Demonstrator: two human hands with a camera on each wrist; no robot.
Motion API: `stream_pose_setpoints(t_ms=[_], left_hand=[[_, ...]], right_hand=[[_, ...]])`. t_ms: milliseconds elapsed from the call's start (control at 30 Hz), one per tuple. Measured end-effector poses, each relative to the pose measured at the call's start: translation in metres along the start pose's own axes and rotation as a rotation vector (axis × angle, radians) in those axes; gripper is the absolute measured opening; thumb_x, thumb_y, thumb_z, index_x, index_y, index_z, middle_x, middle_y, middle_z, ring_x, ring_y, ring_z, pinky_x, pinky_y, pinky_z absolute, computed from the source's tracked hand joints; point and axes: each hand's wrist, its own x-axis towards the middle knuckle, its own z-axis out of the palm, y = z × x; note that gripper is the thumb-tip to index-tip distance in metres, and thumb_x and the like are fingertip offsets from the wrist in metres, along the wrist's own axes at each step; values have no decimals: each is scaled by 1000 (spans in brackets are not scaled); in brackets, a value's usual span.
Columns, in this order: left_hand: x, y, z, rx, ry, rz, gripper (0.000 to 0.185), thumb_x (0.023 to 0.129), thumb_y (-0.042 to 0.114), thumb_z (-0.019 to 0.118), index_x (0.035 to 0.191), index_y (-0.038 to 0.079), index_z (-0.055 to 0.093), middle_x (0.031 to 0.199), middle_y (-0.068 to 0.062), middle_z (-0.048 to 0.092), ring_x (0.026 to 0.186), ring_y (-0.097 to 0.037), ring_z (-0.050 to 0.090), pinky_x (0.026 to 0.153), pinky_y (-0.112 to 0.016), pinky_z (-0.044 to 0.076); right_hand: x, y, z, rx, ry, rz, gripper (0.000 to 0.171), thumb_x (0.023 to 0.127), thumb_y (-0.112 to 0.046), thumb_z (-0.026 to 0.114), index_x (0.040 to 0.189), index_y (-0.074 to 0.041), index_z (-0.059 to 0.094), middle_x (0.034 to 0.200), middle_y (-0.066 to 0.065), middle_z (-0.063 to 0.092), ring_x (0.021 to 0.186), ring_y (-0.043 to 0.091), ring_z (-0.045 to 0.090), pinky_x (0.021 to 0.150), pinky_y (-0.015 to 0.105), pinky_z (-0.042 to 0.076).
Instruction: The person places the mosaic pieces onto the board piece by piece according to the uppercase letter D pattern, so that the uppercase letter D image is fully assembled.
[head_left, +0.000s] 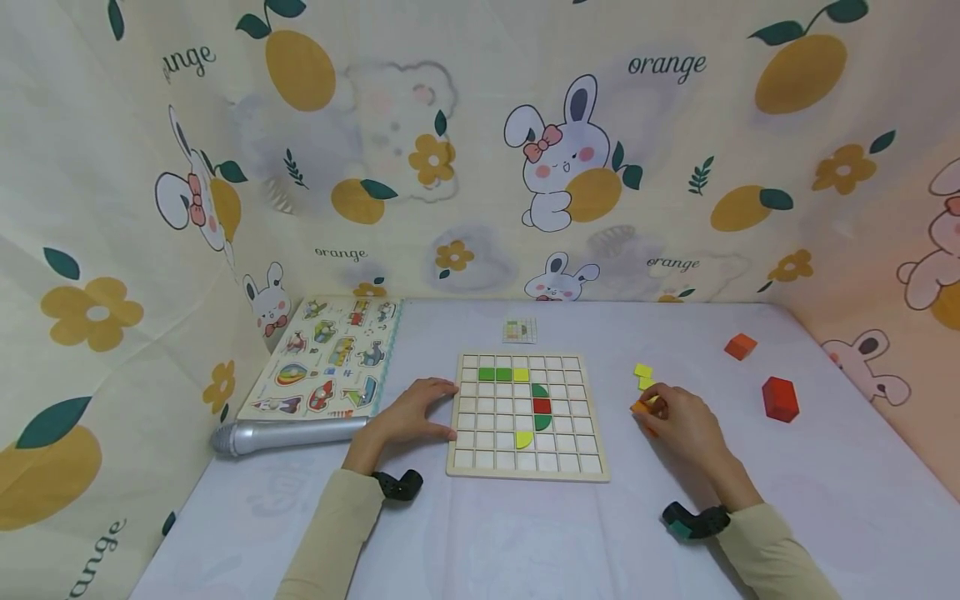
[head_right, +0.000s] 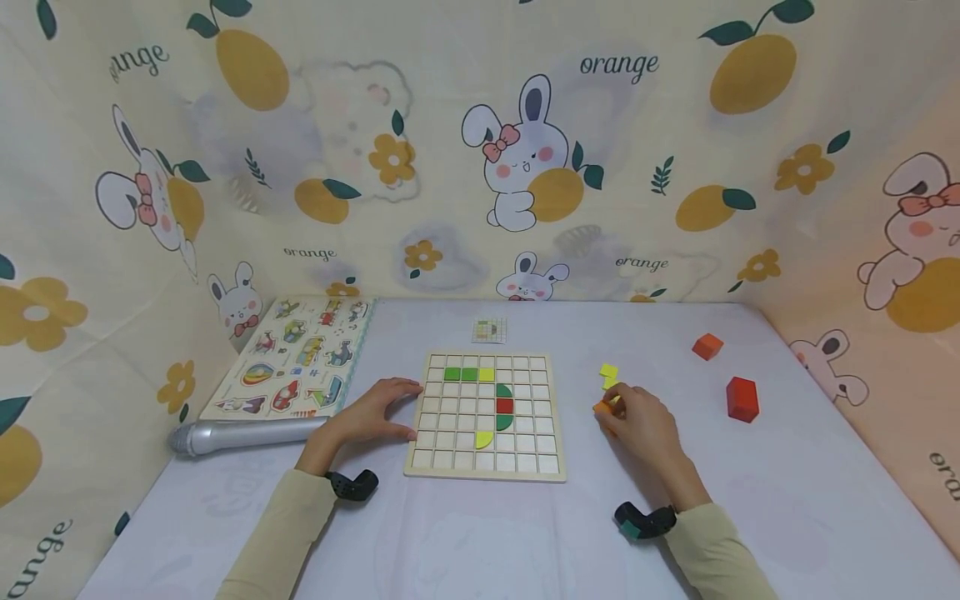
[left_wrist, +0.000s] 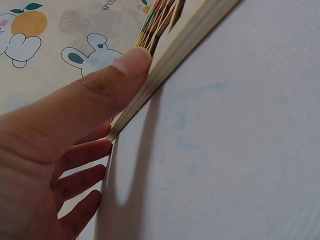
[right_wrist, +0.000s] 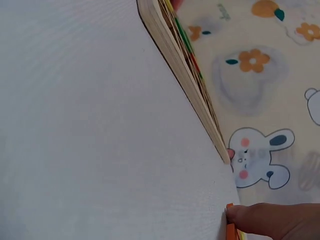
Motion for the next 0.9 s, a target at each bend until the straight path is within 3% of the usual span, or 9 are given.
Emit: stream_pose_setpoints(t_ms=[367, 600, 900], left_hand=[[1, -3, 1, 11, 0, 26, 77, 72, 41, 77, 136, 9, 47, 143, -10, 41, 134, -30, 31, 113, -46, 23], [1, -3, 2, 16, -3, 33, 76, 73, 41, 77, 136, 8, 47, 142, -10, 42, 134, -29, 31, 113, -45, 23], [0, -2, 0, 1, -2, 20, 76, 73, 41, 77, 135, 9, 48, 142, -9, 41, 134, -29, 31, 114, -45, 23]], right_hand=[[6, -18, 4, 101, -7, -119, 25, 76, -14, 76, 98, -3, 70, 82, 4, 57, 72, 18, 48, 54, 21, 44], [8, -58, 10, 153, -45, -231, 22, 76, -15, 75, 96, -8, 70, 88, 1, 59, 75, 15, 49, 53, 19, 42], [4, -108, 32, 230, -122, -442, 23, 78, -14, 75, 99, -7, 70, 88, -1, 61, 68, 12, 51, 51, 16, 43]])
